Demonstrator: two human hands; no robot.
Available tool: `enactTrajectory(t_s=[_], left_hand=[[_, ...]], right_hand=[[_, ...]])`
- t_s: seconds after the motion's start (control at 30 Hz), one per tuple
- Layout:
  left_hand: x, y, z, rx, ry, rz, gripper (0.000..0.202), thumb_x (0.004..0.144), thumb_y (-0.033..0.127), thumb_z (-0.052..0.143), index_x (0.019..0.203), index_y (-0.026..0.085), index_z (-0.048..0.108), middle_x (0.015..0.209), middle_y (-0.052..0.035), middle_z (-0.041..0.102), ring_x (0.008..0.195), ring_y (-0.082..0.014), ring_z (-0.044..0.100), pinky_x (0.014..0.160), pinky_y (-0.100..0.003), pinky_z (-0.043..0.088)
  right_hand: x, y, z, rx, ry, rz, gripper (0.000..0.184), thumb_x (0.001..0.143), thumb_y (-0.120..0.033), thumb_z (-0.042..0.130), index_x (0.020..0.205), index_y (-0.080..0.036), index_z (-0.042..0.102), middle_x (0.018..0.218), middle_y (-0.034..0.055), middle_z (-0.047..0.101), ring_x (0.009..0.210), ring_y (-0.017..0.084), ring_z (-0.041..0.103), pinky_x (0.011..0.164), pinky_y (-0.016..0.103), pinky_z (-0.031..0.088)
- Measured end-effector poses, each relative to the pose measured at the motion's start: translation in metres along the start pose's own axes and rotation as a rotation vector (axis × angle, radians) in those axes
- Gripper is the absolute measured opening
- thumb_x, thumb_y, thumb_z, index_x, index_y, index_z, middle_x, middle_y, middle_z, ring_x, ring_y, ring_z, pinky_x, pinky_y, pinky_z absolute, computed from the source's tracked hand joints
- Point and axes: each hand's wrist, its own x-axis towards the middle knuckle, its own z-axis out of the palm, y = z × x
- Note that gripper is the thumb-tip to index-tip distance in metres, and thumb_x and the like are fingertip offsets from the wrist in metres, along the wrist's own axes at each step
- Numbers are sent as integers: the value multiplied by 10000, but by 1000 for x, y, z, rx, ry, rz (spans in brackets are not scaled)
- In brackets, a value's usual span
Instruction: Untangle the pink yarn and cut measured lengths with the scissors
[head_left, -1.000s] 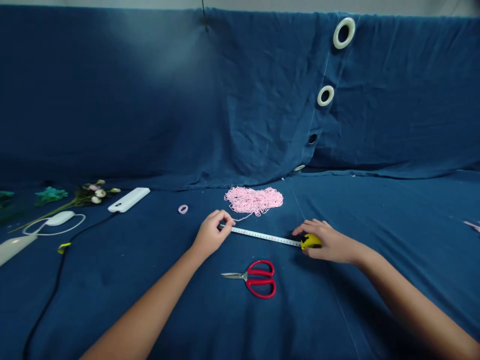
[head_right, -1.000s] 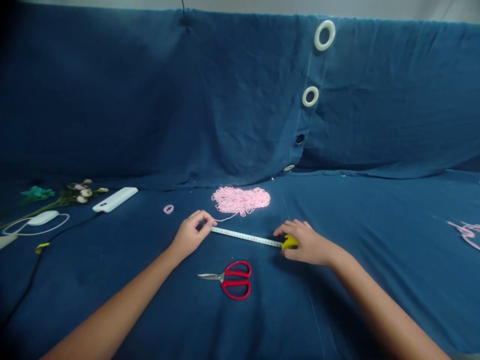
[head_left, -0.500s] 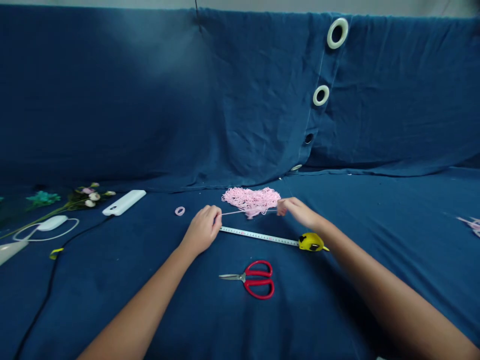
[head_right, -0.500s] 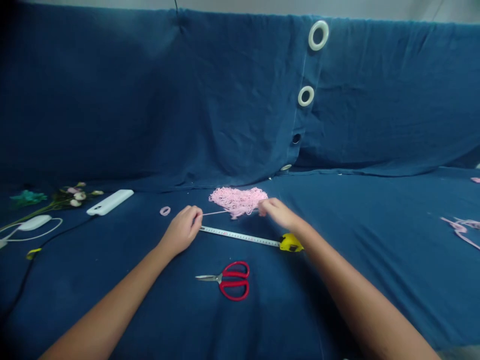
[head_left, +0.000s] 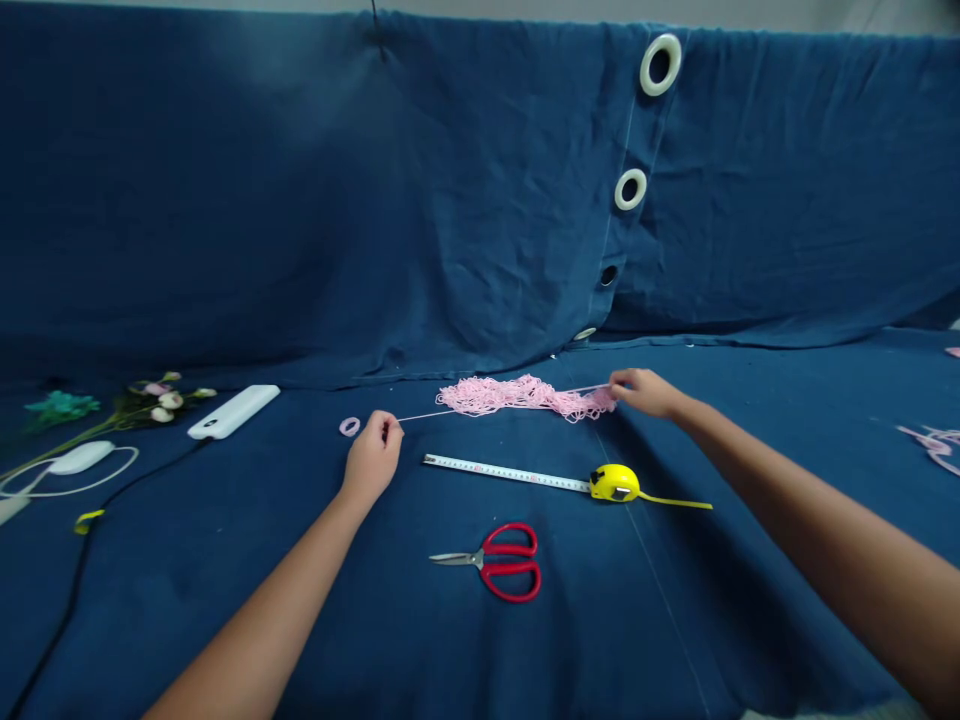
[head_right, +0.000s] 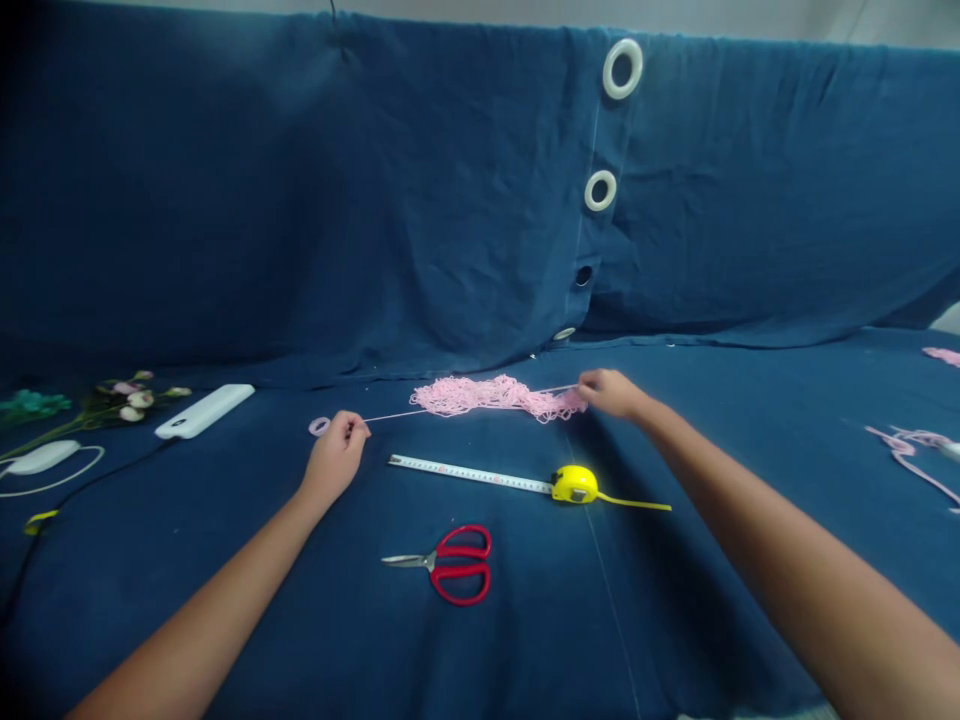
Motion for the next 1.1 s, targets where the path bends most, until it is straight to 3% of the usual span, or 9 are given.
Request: enactTrajectory(t_s=[0.07,0.17,0.27,0.37,0.47,0.57,0.8,0.93,1.1], left_hand=[[0,0,1,-36,-4,-17,141,976,347,478,904,251,553,758,6,635,647,-204,584,632,-294,356],[-3,5,3,-70,-31,39,151,985,352,483,903,249,558,751,12,631,642,-196,574,637,-293,362],[-5,9,5,-102,-20,57,176,1000,372,484,908,244,561,766,12,633,630,-186,559,640,-295,371],[-5,9,5,-132,11,59,195,1016,388,479,917,242,563,753,20,603,623,-178,542,640,-294,377],[-5,8,6,-158,41,56,197,1024,384,474,921,240,563,745,27,578,625,-170,536,648,-291,386],[-5,7,6,-166,59,56,195,1029,383,475,931,239,564,765,25,594,642,-168,550,663,-291,393],[-4,3,5,-152,99,-19,182,1024,348,452,922,242,558,715,27,585,599,-174,535,634,-294,372],[-3,2,7,-162,80,9,192,1026,365,457,927,241,565,736,28,593,603,-170,536,642,-297,377],[-2,0,7,-234,78,-10,203,1025,400,476,953,240,578,837,3,662,646,-177,560,660,-303,403]], right_hand=[[26,-7,-16,216,-67,87,328,893,-448,576,712,-201,693,754,65,726,724,208,613,666,325,451],[64,-35,-35,463,193,7,394,901,-553,652,818,-174,720,788,66,721,685,162,564,590,287,418],[92,-70,-47,375,106,-94,386,876,-529,742,865,-143,747,718,14,668,634,115,533,595,259,418],[105,-101,-54,380,414,-117,439,1016,-493,563,954,-101,752,688,-3,606,617,88,531,612,242,429],[110,-122,-55,359,307,-33,272,968,-397,690,917,-135,742,633,-16,574,559,86,492,546,234,405],[117,-130,-55,476,423,61,200,987,-352,689,880,-183,690,630,-9,566,542,104,497,515,247,408],[140,-104,-100,704,395,378,299,1011,-333,642,751,-209,563,586,-18,505,586,133,541,537,249,487],[126,-78,-124,791,115,444,385,1056,-308,508,691,-189,540,735,76,652,755,196,691,704,349,583],[94,-36,-116,377,101,417,334,1007,-330,634,734,-139,634,903,139,718,859,179,678,834,353,535]])
